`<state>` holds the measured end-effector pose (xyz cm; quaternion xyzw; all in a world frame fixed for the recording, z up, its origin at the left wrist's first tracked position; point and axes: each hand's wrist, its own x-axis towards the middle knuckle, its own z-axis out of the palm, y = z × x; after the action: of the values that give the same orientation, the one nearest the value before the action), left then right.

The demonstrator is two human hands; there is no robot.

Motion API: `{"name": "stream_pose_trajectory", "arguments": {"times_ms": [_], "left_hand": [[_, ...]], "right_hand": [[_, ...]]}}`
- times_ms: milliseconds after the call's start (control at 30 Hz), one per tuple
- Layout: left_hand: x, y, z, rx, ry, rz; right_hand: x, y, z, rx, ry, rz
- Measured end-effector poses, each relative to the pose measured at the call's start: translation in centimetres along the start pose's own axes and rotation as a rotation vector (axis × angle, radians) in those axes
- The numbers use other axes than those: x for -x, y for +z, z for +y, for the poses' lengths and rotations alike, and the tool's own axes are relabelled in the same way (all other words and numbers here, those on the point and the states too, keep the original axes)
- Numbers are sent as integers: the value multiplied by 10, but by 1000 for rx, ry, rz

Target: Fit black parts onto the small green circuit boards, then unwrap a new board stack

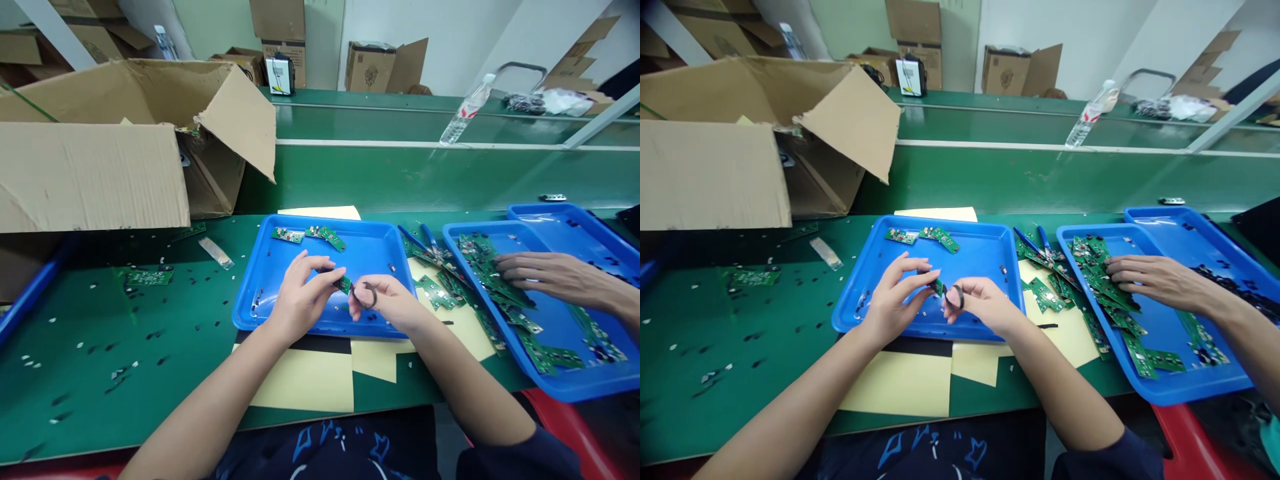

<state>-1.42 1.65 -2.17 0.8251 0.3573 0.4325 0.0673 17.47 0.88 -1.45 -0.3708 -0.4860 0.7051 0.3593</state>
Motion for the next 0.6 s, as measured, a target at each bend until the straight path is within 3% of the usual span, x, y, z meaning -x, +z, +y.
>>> {"name": "stream_pose_trajectory", "arguments": {"times_ms": [200, 400, 600], "left_hand": [[0, 0, 0, -15, -48, -10], [-4, -1, 4, 187, -148, -68], [-6, -4, 4, 392, -254, -162]], "right_hand": [[2, 4, 0, -150, 30, -30], [-4, 5, 6, -232, 112, -35], [-5, 8, 7, -285, 77, -30]]}}
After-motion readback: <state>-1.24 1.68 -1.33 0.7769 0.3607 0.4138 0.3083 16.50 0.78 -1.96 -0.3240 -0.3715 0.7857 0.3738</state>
